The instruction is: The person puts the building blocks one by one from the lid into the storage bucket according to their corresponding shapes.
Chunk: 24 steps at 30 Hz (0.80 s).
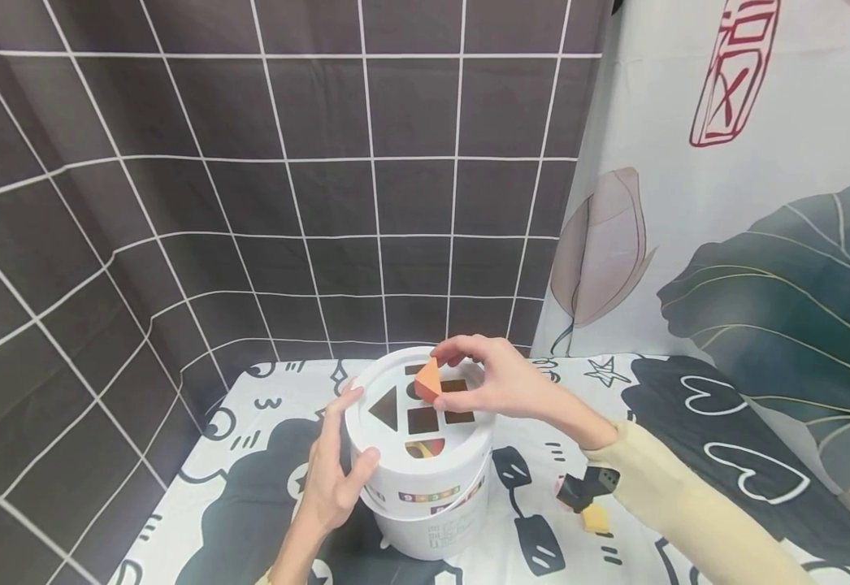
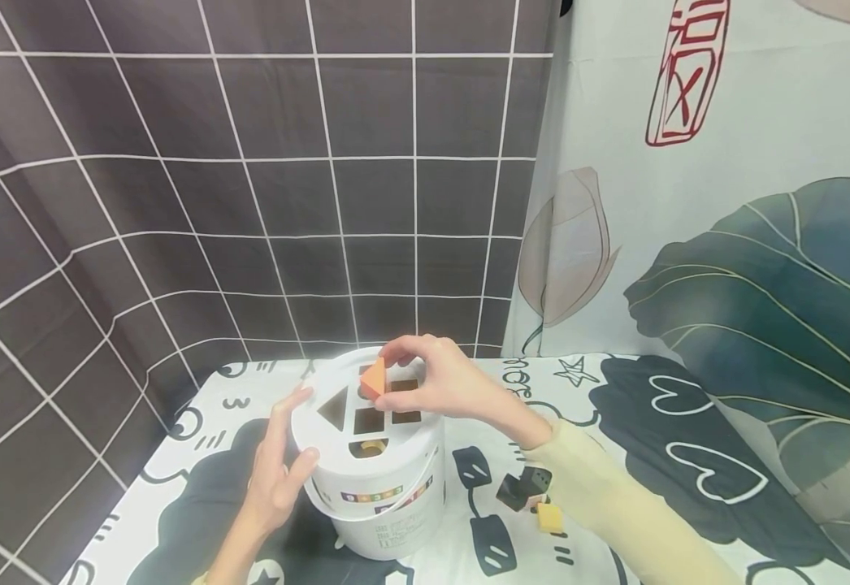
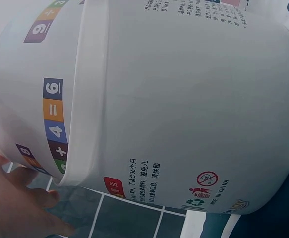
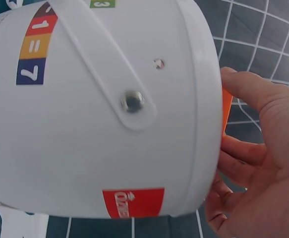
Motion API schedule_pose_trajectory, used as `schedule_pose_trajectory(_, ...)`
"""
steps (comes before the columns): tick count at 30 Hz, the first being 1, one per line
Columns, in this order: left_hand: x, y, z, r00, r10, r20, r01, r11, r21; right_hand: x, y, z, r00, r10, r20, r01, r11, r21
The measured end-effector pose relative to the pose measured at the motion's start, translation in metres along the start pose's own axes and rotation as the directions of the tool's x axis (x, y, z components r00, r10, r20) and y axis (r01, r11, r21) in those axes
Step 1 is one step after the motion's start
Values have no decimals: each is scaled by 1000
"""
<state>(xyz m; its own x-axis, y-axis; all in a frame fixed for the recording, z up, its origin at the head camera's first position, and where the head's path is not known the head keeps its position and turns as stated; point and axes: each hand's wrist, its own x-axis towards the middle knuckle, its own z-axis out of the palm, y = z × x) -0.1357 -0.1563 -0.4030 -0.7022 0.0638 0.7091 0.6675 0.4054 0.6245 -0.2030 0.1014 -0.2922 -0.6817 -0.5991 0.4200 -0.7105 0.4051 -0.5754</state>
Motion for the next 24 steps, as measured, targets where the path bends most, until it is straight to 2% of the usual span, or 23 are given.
schedule_pose_trajectory(10,1,0,0,1000,-14,12,14,1000,-3,10,-4,13,999,-23,46,24,1000,-14)
schedule_pose_trajectory(16,1,-1,0,1000,-19,21,19,1000,-9,16,-4,22,997,-55,49,56,998,-9)
schedule_pose_trajectory(24,0,-1,-1,999,-25,23,25,1000,-7,21,-7,32,997,-56,48,57,998,-15)
